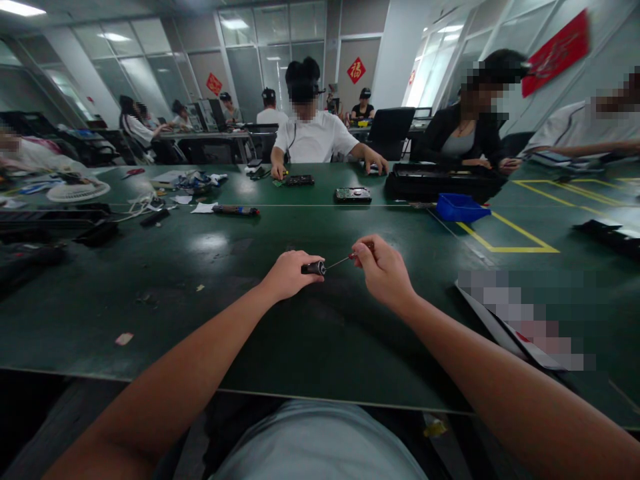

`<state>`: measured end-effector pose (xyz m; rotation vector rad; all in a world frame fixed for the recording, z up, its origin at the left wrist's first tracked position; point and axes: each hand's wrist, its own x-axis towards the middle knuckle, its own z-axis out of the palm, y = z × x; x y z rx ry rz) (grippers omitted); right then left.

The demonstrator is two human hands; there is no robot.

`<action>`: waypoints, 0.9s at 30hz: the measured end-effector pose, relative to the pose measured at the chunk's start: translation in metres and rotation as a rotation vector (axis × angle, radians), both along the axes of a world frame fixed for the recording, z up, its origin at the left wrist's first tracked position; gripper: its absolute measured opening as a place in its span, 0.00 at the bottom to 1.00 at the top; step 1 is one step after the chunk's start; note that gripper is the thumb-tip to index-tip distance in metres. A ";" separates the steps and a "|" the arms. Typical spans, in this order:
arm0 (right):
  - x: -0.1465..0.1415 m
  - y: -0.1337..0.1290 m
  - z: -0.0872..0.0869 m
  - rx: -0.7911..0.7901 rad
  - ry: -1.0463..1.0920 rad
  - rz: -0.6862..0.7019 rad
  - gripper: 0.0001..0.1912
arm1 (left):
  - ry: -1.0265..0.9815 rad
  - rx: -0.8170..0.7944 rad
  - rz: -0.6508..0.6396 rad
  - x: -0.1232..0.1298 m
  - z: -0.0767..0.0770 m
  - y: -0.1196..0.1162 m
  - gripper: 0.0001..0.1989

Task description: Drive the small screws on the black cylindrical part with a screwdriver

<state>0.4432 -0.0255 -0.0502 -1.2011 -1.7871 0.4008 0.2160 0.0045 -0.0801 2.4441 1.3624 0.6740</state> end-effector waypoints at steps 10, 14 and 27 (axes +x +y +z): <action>0.000 0.002 0.000 -0.029 -0.033 -0.017 0.13 | -0.155 -0.086 0.027 0.001 0.002 -0.002 0.18; 0.001 0.003 -0.001 -0.028 -0.031 -0.022 0.13 | -0.253 -0.125 0.072 0.001 0.003 -0.003 0.20; 0.000 0.002 -0.002 -0.036 -0.046 -0.019 0.12 | -0.174 -0.162 0.018 0.006 0.015 -0.014 0.17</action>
